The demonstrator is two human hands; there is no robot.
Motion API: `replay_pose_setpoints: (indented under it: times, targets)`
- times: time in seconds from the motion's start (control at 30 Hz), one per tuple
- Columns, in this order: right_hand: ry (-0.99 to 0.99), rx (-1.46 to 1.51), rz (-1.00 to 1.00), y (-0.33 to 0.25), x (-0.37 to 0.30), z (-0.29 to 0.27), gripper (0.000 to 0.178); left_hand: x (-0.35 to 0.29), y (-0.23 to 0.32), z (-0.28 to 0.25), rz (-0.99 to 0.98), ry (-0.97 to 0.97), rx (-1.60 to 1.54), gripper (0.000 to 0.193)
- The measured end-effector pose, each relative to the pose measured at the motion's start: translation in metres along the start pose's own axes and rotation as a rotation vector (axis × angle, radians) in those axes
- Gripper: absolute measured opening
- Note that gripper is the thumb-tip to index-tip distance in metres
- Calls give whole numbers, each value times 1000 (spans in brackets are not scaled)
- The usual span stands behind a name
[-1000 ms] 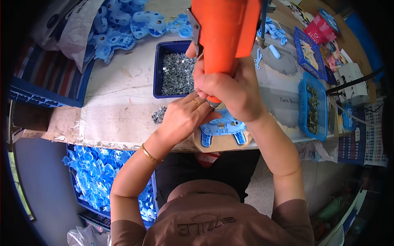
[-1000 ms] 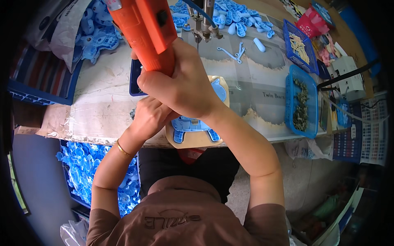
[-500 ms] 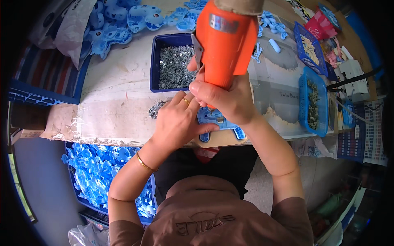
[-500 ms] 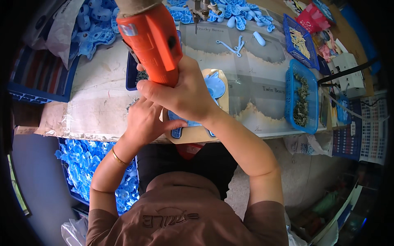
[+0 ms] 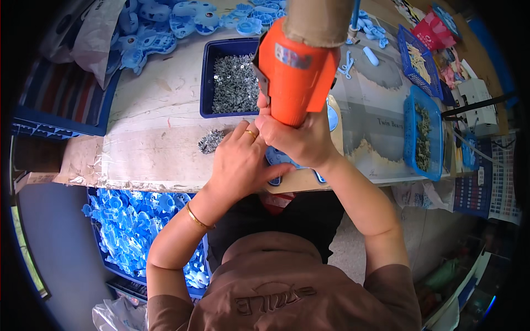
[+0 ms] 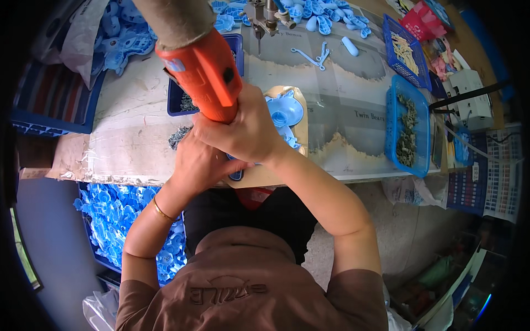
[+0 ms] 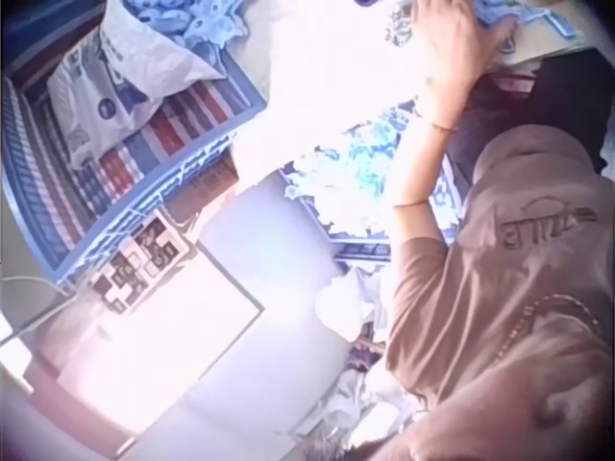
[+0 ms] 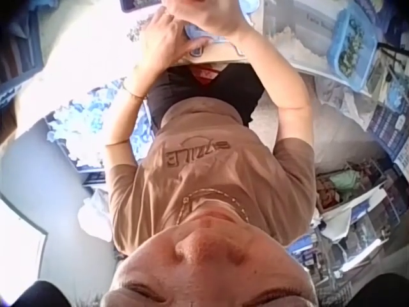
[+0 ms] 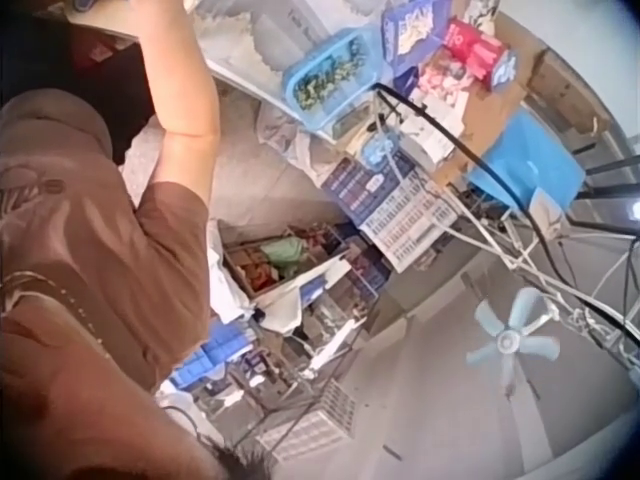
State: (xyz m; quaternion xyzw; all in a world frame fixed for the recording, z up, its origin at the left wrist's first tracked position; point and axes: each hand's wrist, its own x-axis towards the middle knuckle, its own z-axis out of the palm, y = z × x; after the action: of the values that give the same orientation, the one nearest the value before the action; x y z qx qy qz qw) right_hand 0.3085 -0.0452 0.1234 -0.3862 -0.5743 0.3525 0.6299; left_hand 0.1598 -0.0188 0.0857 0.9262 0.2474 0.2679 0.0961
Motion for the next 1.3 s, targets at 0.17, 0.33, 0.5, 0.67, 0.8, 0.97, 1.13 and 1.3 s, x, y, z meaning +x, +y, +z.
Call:
replay_pose_setpoints:
  times: [0.17, 0.33, 0.5, 0.67, 0.8, 0.97, 1.13, 1.3]
  targets:
    - [43, -58, -5, -1, -3, 5, 33, -2, -2, 3, -23, -54, 6, 69]
    - [17, 7, 49, -8, 4, 1, 33, -1, -1, 4, -8, -26, -1, 74]
    - [-25, -299, -160, -64, 23, 0, 30, -4, 2, -6, -30, -34, -61, 69]
    - [194, -632, -548, -130, 90, -46, 36, -4, 16, -18, 1, -24, -104, 54]
    - [37, -384, -338, -147, 160, -67, 52, 2, 28, -14, 83, -39, -170, 39]
    - [-185, -245, -218, -135, 159, -91, 52, 4, 34, -5, 109, -77, -210, 36]
    - [39, 76, -75, -131, 94, -53, 59, 6, 33, 0, 195, -49, -116, 33]
    - [69, 44, 83, -130, 60, -64, 62, 9, 39, 14, 267, -59, -80, 25]
